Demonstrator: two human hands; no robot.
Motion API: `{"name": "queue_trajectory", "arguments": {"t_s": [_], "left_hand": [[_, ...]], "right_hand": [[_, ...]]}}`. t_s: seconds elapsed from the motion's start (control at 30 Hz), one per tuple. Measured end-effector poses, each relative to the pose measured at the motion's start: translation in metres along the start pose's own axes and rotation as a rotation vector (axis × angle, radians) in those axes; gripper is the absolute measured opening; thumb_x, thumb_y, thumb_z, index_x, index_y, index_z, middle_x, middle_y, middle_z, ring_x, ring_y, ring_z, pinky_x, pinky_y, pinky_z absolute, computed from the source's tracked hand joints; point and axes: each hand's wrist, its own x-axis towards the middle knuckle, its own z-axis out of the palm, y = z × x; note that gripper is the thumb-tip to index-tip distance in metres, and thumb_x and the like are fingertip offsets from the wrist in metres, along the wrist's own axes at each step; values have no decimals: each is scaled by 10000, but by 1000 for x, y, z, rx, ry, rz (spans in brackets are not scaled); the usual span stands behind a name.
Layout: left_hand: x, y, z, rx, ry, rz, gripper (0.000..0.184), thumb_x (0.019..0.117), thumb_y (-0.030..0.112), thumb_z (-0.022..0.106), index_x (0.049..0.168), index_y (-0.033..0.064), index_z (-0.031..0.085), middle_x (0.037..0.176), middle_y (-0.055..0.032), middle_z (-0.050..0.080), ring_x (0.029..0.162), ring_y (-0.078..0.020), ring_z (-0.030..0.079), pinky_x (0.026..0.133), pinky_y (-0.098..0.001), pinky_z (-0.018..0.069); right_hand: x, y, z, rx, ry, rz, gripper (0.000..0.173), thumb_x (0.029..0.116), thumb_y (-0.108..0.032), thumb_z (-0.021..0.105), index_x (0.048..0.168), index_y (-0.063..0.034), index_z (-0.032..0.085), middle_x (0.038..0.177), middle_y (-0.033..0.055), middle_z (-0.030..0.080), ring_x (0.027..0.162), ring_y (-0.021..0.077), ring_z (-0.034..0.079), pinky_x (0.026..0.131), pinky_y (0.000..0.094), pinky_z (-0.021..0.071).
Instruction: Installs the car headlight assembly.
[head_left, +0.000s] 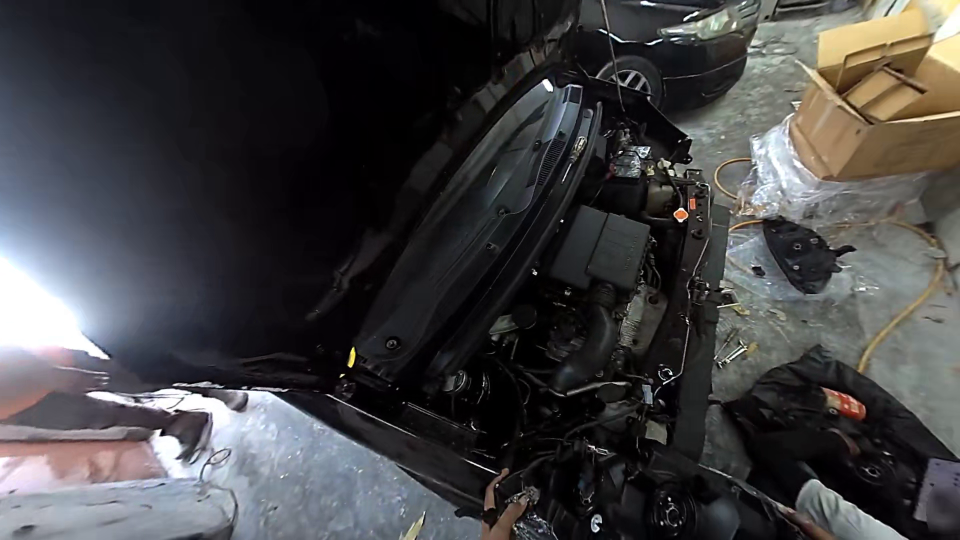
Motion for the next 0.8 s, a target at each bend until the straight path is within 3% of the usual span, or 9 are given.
{"name": "queue_trajectory", "arguments": {"t_s": [0.3,0.4,0.5,0.6,0.8], "left_hand": [[4,-8,-4,28,-3,13,814,846,100,653,1570,43,286,1520,-225,427,1284,-302,529,991,-471,519],[5,-6,-4,51,-11,23,799,860,102,648,1565,21,279,1485,-245,450,1262,-311,543,987,-478,523],[4,-6,-4,53,-13,25,801,856,98,644,1565,23,279,1481,-240,455,1257,-297,547,984,-465,527],[3,-4,-3,48,-13,14,798,863,93,633,1572,35,272,1502,-235,435,1266,-305,538,985,-471,522],[3,-5,-4,50,-9,3,797,866,98,625,1577,48,267,1510,-234,426,1268,-300,536,982,-467,523]], "right_hand": [[-8,-7,7,22,62,49,308,1077,-188,378,1192,-66,637,1002,-33,723,917,14,667,861,236,559],[-5,-4,2,-67,36,10,351,1083,-178,362,1277,-11,602,1124,10,696,1009,15,638,937,241,524],[-11,-16,9,-51,61,29,361,1083,-160,367,1274,25,610,1139,60,700,1026,40,641,953,264,513],[-3,-1,0,-22,25,36,353,1082,-207,371,1270,-40,618,1123,5,706,1018,27,648,937,247,531],[-2,1,1,13,26,22,323,1075,-205,395,1241,-59,629,1104,-9,714,1015,28,657,929,243,539]]}}
